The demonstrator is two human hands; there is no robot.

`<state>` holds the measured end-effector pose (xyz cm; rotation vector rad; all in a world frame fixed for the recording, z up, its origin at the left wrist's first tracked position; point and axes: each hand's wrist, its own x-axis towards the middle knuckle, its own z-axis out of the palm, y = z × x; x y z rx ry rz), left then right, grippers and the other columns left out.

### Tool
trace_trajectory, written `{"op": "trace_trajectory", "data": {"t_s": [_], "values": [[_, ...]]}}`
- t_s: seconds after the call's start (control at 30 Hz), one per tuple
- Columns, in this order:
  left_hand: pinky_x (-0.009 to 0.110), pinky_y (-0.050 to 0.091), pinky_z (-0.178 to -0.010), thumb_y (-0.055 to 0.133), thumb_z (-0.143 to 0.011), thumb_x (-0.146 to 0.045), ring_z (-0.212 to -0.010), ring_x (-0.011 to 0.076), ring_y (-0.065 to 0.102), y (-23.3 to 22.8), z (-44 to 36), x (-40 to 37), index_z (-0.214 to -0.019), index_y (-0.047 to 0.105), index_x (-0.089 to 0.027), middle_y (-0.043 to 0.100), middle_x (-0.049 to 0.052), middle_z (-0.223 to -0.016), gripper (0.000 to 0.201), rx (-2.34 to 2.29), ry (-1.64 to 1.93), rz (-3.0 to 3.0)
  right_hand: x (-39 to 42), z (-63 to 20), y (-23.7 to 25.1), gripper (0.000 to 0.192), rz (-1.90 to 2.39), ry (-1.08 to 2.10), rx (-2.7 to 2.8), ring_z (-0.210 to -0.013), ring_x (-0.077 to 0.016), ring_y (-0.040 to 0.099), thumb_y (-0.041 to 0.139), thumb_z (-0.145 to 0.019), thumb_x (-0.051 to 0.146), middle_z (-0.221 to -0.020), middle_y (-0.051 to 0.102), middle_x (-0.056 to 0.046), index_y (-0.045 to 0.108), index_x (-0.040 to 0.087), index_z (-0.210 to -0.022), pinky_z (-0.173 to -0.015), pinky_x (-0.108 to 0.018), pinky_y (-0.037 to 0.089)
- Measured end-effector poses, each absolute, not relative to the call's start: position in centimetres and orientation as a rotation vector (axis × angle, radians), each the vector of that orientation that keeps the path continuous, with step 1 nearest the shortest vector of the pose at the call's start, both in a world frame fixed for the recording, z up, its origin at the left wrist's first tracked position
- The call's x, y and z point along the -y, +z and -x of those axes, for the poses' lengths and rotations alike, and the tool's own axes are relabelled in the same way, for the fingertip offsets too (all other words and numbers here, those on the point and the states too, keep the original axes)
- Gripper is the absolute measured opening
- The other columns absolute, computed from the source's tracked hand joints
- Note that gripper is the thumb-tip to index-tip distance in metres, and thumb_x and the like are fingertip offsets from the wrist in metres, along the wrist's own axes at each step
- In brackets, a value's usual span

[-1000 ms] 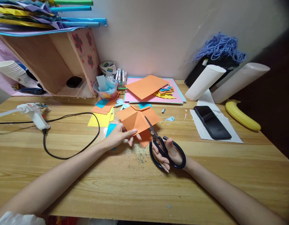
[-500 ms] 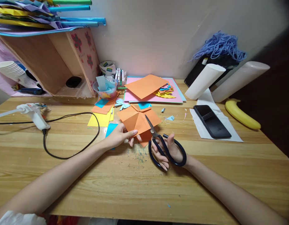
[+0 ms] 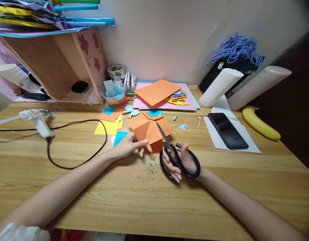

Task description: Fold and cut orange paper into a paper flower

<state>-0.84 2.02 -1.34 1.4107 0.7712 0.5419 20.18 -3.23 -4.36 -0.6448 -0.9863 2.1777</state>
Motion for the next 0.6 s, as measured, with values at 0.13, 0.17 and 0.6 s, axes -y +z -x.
{"op": "trace_trajectory", "data": {"t_s": [0.13, 0.17, 0.6], "values": [[0.021, 0.027, -0.046, 0.051, -0.084, -0.040, -0.043, 0.0079, 0.045, -1.50, 0.98, -2.04, -0.078, 0.067, -0.008, 0.056, 0.003, -0.048, 0.036, -0.771, 0.504, -1.455, 3.19, -20.19, -4.30, 0.071, 0.657, 2.184, 0.991, -0.021, -0.0068, 0.037, 0.035, -0.055, 0.086, -0.032, 0.041, 0.009, 0.045, 0.017, -0.067, -0.024, -0.019, 0.040], [0.021, 0.027, -0.046, 0.051, -0.084, -0.040, -0.044, 0.0081, 0.045, -1.51, 1.00, -2.04, -0.078, 0.067, -0.008, 0.056, 0.003, -0.048, 0.036, -0.776, 0.499, -1.459, 3.16, -20.20, -4.35, 0.071, 0.647, 2.191, 0.990, -0.021, -0.0068, 0.037, 0.037, -0.056, 0.086, -0.032, 0.041, 0.009, 0.045, 0.017, -0.067, -0.024, -0.019, 0.040], [0.020, 0.032, -0.047, 0.053, -0.083, -0.038, -0.045, 0.0082, 0.049, -1.26, 0.89, -2.04, -0.074, 0.066, -0.009, 0.061, 0.005, -0.053, 0.033, -0.767, 0.508, -1.413, 3.27, -20.27, -5.12, 0.062, 0.561, 2.224, 0.929, -0.019, -0.0053, 0.036, 0.045, -0.062, 0.079, -0.033, 0.043, 0.010, 0.043, 0.017, -0.068, -0.023, -0.015, 0.037]]}}
